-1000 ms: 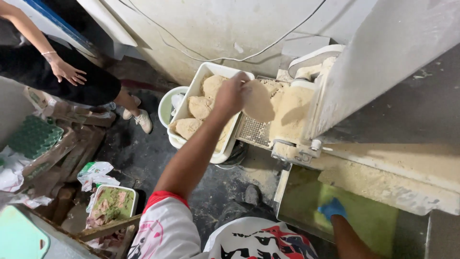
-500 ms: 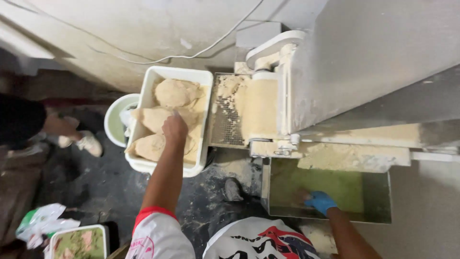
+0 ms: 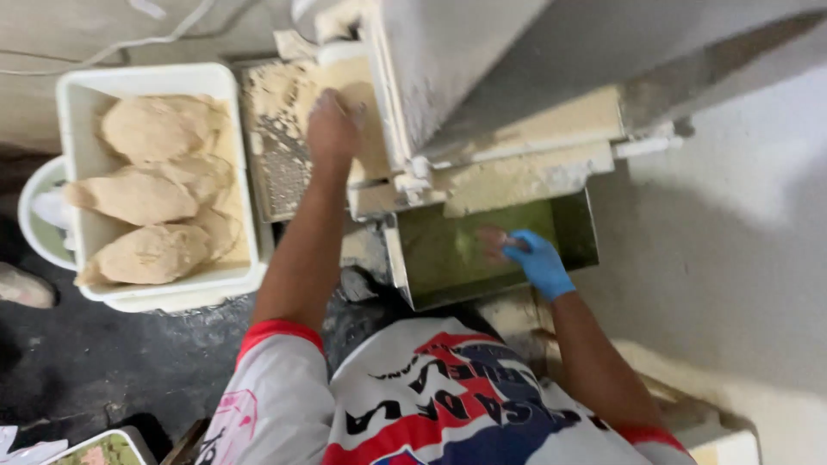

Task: Breading chicken pieces by dipping them in a liquid wash and feeding them into an industrial breading machine.

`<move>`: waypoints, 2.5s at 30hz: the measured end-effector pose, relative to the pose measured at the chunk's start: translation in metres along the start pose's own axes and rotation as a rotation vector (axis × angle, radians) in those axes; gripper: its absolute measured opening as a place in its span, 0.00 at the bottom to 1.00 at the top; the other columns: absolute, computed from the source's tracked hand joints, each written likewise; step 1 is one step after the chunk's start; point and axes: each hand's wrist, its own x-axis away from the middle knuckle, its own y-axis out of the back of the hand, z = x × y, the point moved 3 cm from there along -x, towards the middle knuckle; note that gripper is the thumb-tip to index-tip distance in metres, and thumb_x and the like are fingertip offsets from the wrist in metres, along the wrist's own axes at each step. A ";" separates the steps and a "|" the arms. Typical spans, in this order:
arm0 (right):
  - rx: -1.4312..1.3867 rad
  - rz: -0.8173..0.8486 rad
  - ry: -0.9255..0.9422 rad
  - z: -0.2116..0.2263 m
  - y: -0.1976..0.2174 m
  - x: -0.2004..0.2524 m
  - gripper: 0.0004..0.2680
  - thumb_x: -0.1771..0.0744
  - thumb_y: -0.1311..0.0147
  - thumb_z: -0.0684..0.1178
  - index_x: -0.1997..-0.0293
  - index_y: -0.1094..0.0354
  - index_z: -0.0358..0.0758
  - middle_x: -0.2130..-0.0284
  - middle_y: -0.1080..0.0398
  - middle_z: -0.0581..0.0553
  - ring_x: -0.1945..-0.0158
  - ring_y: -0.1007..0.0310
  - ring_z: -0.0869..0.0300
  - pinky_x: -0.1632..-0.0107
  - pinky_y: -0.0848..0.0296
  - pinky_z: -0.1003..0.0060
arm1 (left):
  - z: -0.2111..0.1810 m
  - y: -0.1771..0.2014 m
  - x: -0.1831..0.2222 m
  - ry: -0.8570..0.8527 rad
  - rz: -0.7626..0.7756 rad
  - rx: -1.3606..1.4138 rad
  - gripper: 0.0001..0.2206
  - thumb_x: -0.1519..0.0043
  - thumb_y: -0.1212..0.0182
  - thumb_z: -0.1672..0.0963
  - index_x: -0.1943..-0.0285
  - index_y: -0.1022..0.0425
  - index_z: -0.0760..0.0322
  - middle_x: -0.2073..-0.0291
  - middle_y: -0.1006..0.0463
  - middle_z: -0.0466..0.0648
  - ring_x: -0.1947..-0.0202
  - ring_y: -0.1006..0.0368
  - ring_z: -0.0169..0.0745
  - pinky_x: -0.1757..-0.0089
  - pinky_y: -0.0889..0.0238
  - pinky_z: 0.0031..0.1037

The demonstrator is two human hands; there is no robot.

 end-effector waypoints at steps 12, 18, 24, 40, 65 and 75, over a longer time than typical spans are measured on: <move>-0.154 0.018 0.162 0.063 0.088 0.044 0.06 0.30 0.42 0.51 0.60 0.35 0.45 0.66 0.36 0.53 0.59 0.39 0.65 0.55 0.38 0.65 | 0.022 0.008 -0.015 0.260 0.012 0.147 0.07 0.36 0.32 0.53 0.59 0.27 0.53 0.64 0.22 0.38 0.64 0.28 0.34 0.65 0.32 0.31; -0.509 0.006 0.112 0.057 0.083 0.040 0.07 0.28 0.47 0.49 0.63 0.41 0.46 0.61 0.41 0.52 0.52 0.36 0.66 0.47 0.19 0.61 | 0.023 0.014 -0.016 0.169 -0.154 0.106 0.09 0.37 0.39 0.61 0.63 0.35 0.52 0.70 0.29 0.39 0.70 0.37 0.34 0.74 0.43 0.32; -0.512 -0.016 0.245 0.043 0.080 0.033 0.09 0.28 0.45 0.50 0.65 0.44 0.51 0.66 0.46 0.57 0.60 0.46 0.68 0.56 0.43 0.69 | -0.013 0.050 0.008 0.066 -0.186 0.050 0.10 0.32 0.39 0.62 0.50 0.37 0.58 0.66 0.23 0.52 0.67 0.26 0.47 0.69 0.34 0.43; -0.815 -0.417 0.368 0.134 0.172 -0.105 0.07 0.29 0.42 0.45 0.47 0.34 0.51 0.57 0.35 0.56 0.55 0.34 0.71 0.47 0.24 0.76 | -0.042 0.083 0.020 0.084 -0.133 -0.031 0.11 0.33 0.39 0.56 0.44 0.34 0.51 0.56 0.18 0.61 0.47 0.20 0.69 0.45 0.29 0.53; 0.687 -0.431 0.576 0.182 0.076 -0.155 0.18 0.32 0.45 0.68 0.42 0.26 0.54 0.37 0.28 0.47 0.32 0.33 0.48 0.26 0.50 0.38 | -0.081 0.154 0.063 -0.005 -0.246 -0.091 0.12 0.34 0.35 0.58 0.44 0.29 0.55 0.58 0.16 0.63 0.51 0.20 0.72 0.50 0.30 0.58; 0.261 0.449 0.417 0.001 0.000 -0.049 0.13 0.32 0.45 0.61 0.46 0.23 0.51 0.43 0.22 0.45 0.35 0.26 0.47 0.32 0.29 0.47 | -0.129 0.189 0.133 0.041 -0.262 -0.159 0.11 0.32 0.36 0.56 0.42 0.30 0.53 0.58 0.15 0.60 0.53 0.20 0.72 0.50 0.31 0.57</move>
